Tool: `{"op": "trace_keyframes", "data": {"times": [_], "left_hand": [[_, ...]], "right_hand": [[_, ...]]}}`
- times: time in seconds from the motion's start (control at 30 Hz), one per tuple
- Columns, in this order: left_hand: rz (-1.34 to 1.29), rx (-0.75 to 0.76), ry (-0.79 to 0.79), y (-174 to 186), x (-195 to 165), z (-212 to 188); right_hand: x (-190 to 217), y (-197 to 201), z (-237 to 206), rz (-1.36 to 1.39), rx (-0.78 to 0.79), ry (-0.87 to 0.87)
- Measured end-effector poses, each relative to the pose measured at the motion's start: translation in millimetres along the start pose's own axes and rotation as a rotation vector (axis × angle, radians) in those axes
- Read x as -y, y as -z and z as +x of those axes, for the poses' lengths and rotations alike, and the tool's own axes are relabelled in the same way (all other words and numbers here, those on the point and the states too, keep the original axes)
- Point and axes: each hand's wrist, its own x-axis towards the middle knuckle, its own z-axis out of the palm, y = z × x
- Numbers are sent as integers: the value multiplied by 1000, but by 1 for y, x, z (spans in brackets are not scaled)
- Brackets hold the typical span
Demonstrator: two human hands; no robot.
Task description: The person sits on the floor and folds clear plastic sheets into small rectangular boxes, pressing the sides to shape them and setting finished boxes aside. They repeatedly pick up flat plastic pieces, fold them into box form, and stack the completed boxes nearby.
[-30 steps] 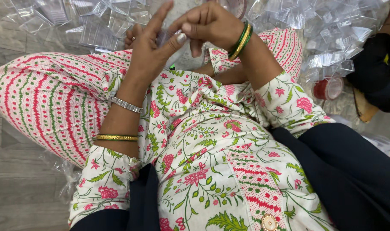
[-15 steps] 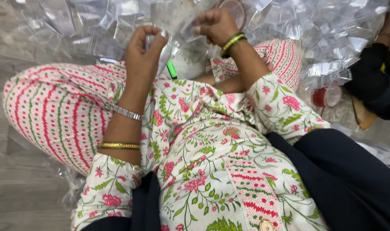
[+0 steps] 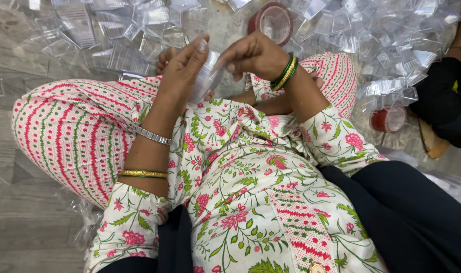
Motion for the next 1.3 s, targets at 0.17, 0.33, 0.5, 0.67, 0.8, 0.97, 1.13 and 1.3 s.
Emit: {"op": "trace_keyframes", "data": {"times": [0.17,0.33,0.5,0.67,0.8,0.97,1.13,1.3], "left_hand": [[8,-144,-122,-3,-4,-3],[-123,-331,-407,13,6,10],[-174,-412,-452,16,5,9],[-197,-461,-379,2,-12,2],[-218,-472,-391,0,-14,6],[-28,-541,-592,14,-1,22],[-79,-558,-575,25,11,32],[-65,-566,-570,25,12,34]], "right_hand": [[-21,14,15,-945,-352,282],[-38,11,19,-1264,-182,-256],[-19,1,29,-1034,-516,-226],[-10,-14,57,-305,-453,-422],[-23,-20,69,-758,-438,-65],[-14,-12,93,-98,-1010,-312],[6,-19,104,-711,-867,-283],[8,-41,114,-898,-900,397]]}}
